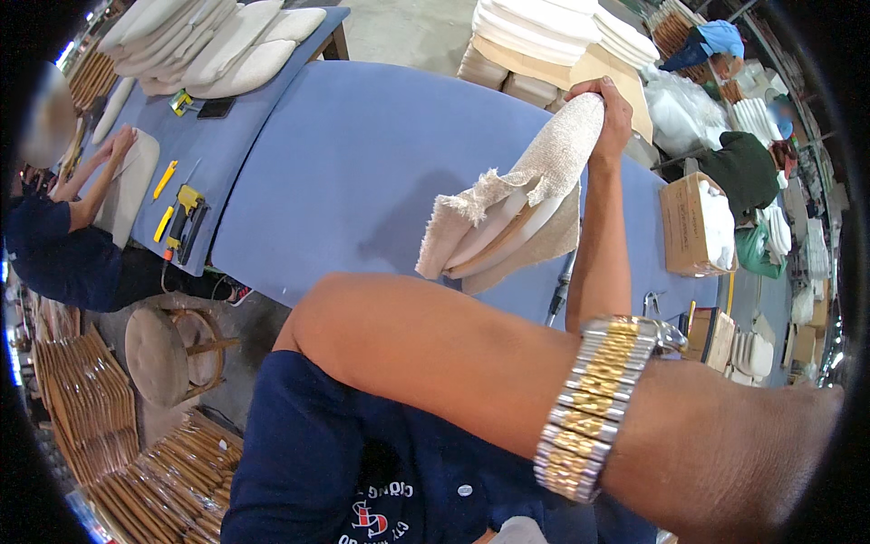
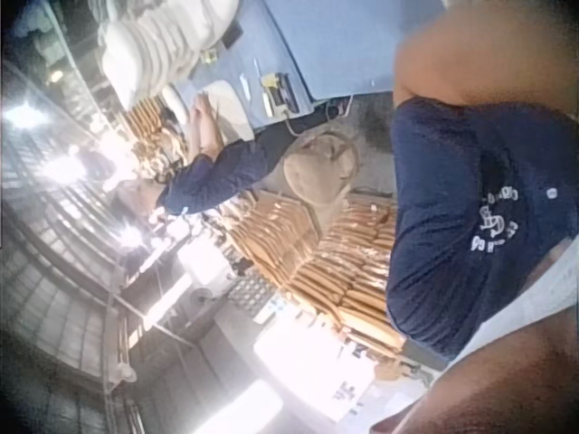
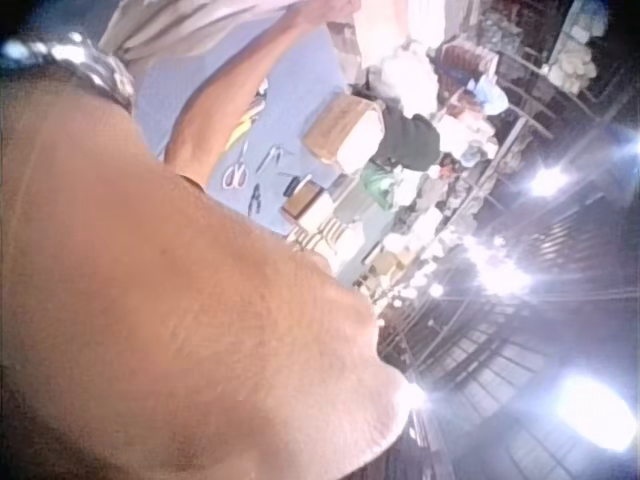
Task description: The person covers a cushion with fabric, folds and tucks the edges, and uses a staple gun to secure the fabric to the cushion base. The person then trims excess fabric with a utility knife and places the finished cushion aside.
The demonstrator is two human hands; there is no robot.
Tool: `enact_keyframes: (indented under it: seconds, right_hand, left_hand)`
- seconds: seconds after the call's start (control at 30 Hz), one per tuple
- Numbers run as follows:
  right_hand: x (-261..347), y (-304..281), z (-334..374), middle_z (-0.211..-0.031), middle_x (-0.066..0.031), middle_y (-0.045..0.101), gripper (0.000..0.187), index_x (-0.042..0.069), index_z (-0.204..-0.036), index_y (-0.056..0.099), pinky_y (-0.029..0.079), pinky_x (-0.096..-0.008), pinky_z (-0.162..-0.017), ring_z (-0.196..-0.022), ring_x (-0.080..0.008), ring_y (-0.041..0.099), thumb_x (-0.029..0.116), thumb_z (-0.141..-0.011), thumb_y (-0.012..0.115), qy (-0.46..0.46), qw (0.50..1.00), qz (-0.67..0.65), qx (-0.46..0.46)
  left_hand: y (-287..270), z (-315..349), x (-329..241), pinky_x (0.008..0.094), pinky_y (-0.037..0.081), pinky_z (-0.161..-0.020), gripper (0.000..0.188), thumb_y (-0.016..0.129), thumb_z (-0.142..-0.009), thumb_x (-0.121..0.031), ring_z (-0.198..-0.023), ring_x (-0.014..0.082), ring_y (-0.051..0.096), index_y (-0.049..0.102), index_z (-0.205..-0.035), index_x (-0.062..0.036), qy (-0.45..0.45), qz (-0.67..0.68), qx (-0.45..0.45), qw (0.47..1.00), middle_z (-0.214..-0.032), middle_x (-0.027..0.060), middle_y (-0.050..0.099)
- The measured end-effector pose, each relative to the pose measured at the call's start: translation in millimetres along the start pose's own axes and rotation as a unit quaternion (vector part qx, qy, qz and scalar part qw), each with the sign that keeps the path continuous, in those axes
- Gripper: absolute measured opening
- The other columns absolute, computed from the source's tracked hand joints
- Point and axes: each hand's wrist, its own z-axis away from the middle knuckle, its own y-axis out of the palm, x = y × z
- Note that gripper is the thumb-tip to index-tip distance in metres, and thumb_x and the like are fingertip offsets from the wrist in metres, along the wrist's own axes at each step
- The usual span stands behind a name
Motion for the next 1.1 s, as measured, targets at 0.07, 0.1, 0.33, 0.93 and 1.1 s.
enact_keyframes:
  seconds: [0.07, 0.1, 0.33, 0.93, 1.1]
  right_hand:
    - [1, -2, -1, -0.068, -0.013, 0.068, 0.048, -0.005, -0.077, 0.07, 0.049, -0.029, -0.058, -0.057, -0.017, 0.062, 0.027, -0.103, 0.046, -0.002, 1.0, -0.009, -0.007]
    - [-1, -3, -1, -0.068, -0.0129, 0.068, 0.048, -0.005, -0.077, 0.07, 0.049, -0.0291, -0.058, -0.057, -0.0168, 0.062, 0.027, -0.103, 0.046, -0.001, 1.0, -0.006, -0.01]
    - [-12, 2, -4, -0.074, -0.0129, 0.069, 0.052, -0.004, -0.081, 0.071, 0.048, -0.0309, -0.067, -0.066, -0.0168, 0.06, 0.032, -0.104, 0.041, 0.001, 0.999, 0.036, 0.01]
    - [22, 43, 33, -0.069, -0.0013, 0.061, 0.045, 0.0, -0.084, 0.072, 0.04, -0.0256, -0.058, -0.062, -0.0085, 0.053, 0.028, -0.107, 0.045, -0.034, 0.998, 0.043, 0.004]
    - [38, 62, 42, -0.067, -0.0025, 0.062, 0.05, -0.001, -0.08, 0.072, 0.04, -0.0282, -0.059, -0.061, -0.0105, 0.054, 0.031, -0.107, 0.045, -0.03, 0.997, 0.073, 0.008]
  left_hand:
    - [-1, 5, 1, 0.0452, 0.044, -0.105, 0.053, 0.074, -0.08, -0.026, -0.117, 0.0386, 0.061, 0.06, -0.124, 0.0004, -0.004, -0.008, 0.0, 1.0, -0.124, 0.0226, 0.063]
    - [0, 8, 2, 0.0453, 0.044, -0.105, 0.054, 0.075, -0.08, -0.026, -0.117, 0.0387, 0.061, 0.059, -0.125, 0.0006, -0.007, -0.011, -0.001, 1.0, -0.125, 0.0227, 0.062]
    - [-17, 34, 4, 0.0464, 0.042, -0.108, 0.061, 0.077, -0.079, -0.026, -0.121, 0.0391, 0.059, 0.057, -0.13, 0.002, -0.053, -0.069, -0.069, 0.994, -0.13, 0.0234, 0.06]
    - [120, 316, 148, 0.0475, 0.054, -0.072, 0.048, 0.072, -0.09, -0.043, -0.084, 0.0418, 0.069, 0.069, -0.103, 0.0028, -0.529, -0.056, -0.496, 0.686, -0.089, 0.0241, 0.071]
    - [140, 344, 149, 0.0459, 0.053, -0.067, 0.026, 0.064, -0.087, -0.017, -0.076, 0.043, 0.067, 0.071, -0.104, 0.0009, -0.546, -0.191, -0.474, 0.664, -0.078, 0.0231, 0.069]
